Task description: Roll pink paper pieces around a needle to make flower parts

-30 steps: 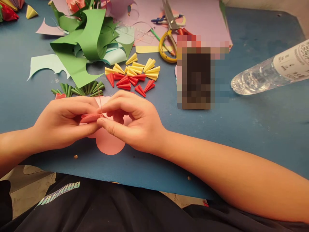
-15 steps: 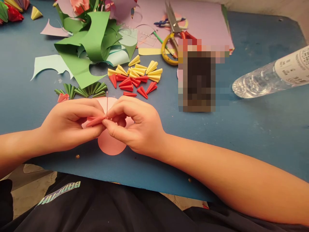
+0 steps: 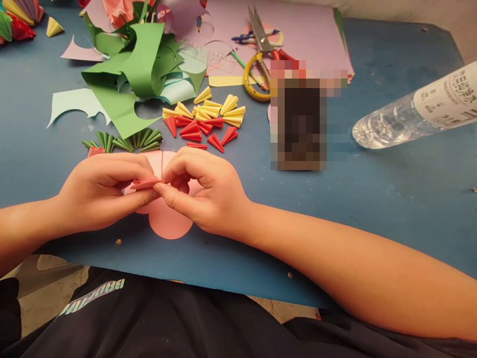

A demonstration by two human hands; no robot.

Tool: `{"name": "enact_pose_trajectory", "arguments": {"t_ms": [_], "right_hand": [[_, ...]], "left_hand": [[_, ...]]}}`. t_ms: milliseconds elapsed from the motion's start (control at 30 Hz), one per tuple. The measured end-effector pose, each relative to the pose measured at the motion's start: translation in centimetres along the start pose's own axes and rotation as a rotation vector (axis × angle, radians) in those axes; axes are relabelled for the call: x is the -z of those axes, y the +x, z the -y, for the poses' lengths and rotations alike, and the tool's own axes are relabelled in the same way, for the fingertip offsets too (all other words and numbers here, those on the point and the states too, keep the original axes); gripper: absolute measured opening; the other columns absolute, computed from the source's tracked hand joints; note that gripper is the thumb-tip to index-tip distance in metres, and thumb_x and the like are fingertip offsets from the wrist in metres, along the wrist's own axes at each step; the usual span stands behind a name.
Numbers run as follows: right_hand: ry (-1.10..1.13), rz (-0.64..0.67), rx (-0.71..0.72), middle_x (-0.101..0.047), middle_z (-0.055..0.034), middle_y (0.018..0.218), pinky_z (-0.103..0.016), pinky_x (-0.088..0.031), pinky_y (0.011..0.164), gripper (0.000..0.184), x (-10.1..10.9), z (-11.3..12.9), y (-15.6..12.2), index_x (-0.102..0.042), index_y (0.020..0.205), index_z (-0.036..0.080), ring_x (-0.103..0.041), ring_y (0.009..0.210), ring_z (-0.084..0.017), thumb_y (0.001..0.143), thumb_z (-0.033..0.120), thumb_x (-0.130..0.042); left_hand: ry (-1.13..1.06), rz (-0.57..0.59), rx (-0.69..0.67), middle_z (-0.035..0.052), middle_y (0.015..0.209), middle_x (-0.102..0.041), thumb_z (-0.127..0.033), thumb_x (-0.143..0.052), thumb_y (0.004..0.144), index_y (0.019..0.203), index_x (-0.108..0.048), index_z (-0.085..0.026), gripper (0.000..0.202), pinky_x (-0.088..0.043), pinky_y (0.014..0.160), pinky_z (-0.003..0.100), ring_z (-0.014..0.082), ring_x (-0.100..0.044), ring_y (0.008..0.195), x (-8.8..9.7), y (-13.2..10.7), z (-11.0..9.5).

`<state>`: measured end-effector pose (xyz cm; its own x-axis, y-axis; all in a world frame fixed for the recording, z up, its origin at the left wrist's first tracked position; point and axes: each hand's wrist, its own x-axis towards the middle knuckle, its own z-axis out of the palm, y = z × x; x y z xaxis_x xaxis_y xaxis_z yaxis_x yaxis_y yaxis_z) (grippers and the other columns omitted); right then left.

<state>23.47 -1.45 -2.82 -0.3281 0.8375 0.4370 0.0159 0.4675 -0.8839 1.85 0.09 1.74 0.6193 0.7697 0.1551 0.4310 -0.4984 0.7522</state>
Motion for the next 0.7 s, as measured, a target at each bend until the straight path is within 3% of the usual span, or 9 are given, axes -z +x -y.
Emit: {"name": "enact_pose_trajectory", "arguments": {"t_ms": [167, 267, 533, 700], "right_hand": [[-0.042, -0.019, -0.013, -0.072, -0.0042, 0.091, -0.039, -0.057, 0.078, 0.007, 0.1, -0.4, 0.1, -0.073, 0.093, 0.026, -0.065, 0.088, -0.021, 0.099, 0.03, -0.074], [-0.066, -0.031, -0.016, -0.073, -0.0051, 0.093, -0.043, -0.058, 0.086, 0.013, 0.1, -0.2, 0.0, -0.073, 0.092, 0.027, -0.067, 0.094, -0.023, 0.102, 0.034, -0.07], [0.103, -0.34, -0.206, -0.074, -0.0037, 0.089, -0.037, -0.058, 0.069, 0.027, -0.2, -0.1, 0.6, -0.067, 0.095, 0.027, -0.066, 0.074, -0.018, 0.102, 0.052, -0.074], [0.114, -0.34, -0.214, -0.072, -0.0017, 0.083, -0.037, -0.057, 0.068, 0.024, 0.1, -1.0, 0.8, -0.069, 0.106, 0.029, -0.066, 0.071, -0.018, 0.098, 0.048, -0.08]], "left_hand": [[0.014, -0.017, 0.052, -0.0039, 0.054, -0.046, -0.027, -0.069, 0.092, 0.059, -0.045, -0.022, 0.041, -0.033, 0.056, 0.028, 0.0121, -0.04, 0.058, 0.0, 0.2, 0.1], [0.027, -0.011, 0.103, -0.0038, 0.052, -0.044, -0.032, -0.07, 0.09, 0.058, -0.044, -0.022, 0.042, -0.032, 0.056, 0.029, 0.0125, -0.039, 0.056, 0.0, 0.4, 0.4], [0.021, -0.006, 0.063, -0.0013, 0.06, -0.054, -0.03, -0.069, 0.094, 0.062, -0.055, -0.022, 0.035, -0.038, 0.063, 0.03, 0.013, -0.045, 0.06, -0.2, 0.5, 1.1], [0.049, -0.032, 0.081, -0.0005, 0.062, -0.052, -0.032, -0.068, 0.095, 0.061, -0.051, -0.021, 0.039, -0.037, 0.063, 0.031, 0.0144, -0.045, 0.064, 0.1, 0.4, 1.2]]}}
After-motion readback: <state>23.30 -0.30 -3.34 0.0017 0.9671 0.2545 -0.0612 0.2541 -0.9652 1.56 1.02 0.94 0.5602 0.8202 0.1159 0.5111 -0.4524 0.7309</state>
